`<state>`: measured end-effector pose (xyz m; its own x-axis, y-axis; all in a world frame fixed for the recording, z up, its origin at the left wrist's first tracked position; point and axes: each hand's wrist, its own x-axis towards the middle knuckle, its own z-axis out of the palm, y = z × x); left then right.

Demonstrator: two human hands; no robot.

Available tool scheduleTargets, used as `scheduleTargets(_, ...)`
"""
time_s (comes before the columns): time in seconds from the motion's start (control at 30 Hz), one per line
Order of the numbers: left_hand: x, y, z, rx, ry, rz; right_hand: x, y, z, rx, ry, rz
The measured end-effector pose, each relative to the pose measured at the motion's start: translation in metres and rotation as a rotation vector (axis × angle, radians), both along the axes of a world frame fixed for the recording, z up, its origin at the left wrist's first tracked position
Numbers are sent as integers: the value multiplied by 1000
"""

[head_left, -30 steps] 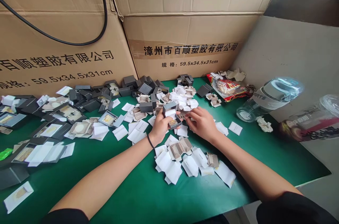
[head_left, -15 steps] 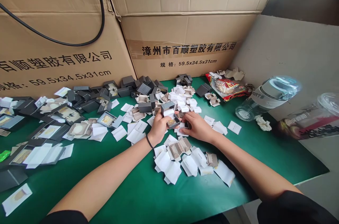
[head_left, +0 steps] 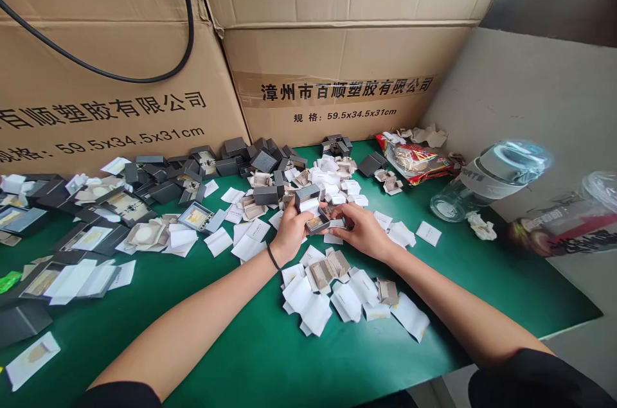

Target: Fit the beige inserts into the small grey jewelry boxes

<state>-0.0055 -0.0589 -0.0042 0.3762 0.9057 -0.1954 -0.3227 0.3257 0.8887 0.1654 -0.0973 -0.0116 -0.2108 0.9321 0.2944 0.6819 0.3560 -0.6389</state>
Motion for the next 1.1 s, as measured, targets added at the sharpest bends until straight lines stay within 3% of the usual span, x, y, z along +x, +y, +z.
scheduleTargets(0.27,-1,0,-1,4,20,-23,1,-1,-6,-53,-2,110)
scheduleTargets(0.73,1,1,-2,-19,-8,-22,3,2,-6,-11,121,85)
scheduleTargets(1.1,0,3,-3,-21,-33,-42,2,2,-8,-6,79,93)
